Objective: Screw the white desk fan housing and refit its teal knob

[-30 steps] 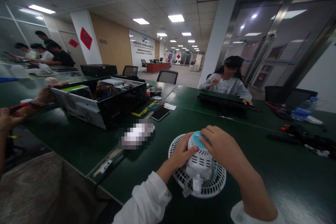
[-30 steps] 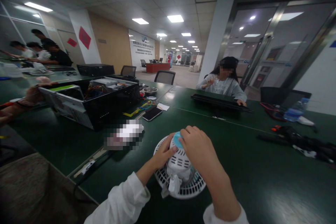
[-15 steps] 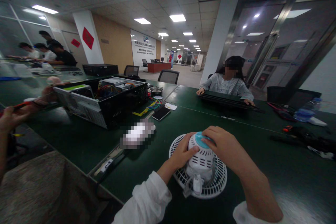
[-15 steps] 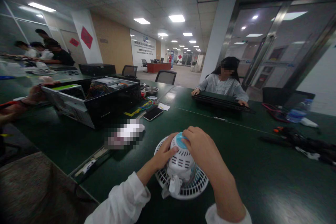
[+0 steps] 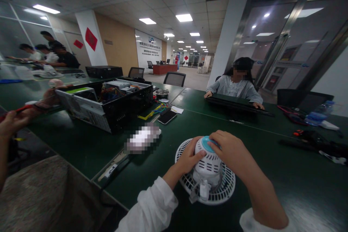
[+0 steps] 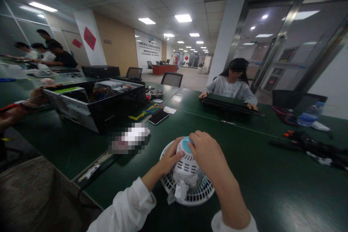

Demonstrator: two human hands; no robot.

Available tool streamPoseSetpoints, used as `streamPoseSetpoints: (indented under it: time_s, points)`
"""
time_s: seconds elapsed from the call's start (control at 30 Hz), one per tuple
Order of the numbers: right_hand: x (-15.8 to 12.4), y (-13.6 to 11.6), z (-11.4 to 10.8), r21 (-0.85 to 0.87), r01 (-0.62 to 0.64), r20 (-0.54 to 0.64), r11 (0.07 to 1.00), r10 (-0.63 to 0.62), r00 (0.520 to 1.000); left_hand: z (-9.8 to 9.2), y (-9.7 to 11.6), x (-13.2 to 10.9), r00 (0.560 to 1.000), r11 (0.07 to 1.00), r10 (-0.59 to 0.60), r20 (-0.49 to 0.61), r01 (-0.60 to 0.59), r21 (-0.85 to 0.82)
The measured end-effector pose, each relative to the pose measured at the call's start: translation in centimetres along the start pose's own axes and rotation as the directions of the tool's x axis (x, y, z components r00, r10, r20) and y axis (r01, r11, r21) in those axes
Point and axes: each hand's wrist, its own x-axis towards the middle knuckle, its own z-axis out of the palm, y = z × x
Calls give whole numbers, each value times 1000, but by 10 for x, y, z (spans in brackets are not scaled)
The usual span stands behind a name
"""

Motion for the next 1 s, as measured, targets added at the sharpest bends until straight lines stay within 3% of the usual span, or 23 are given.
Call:
streamPoseSetpoints:
  time_s: [1.0]
  points:
    - [3,-16,-4,-74,-188,66,979,193,979,0,-5,0,1000,1000,4,2,-4,13]
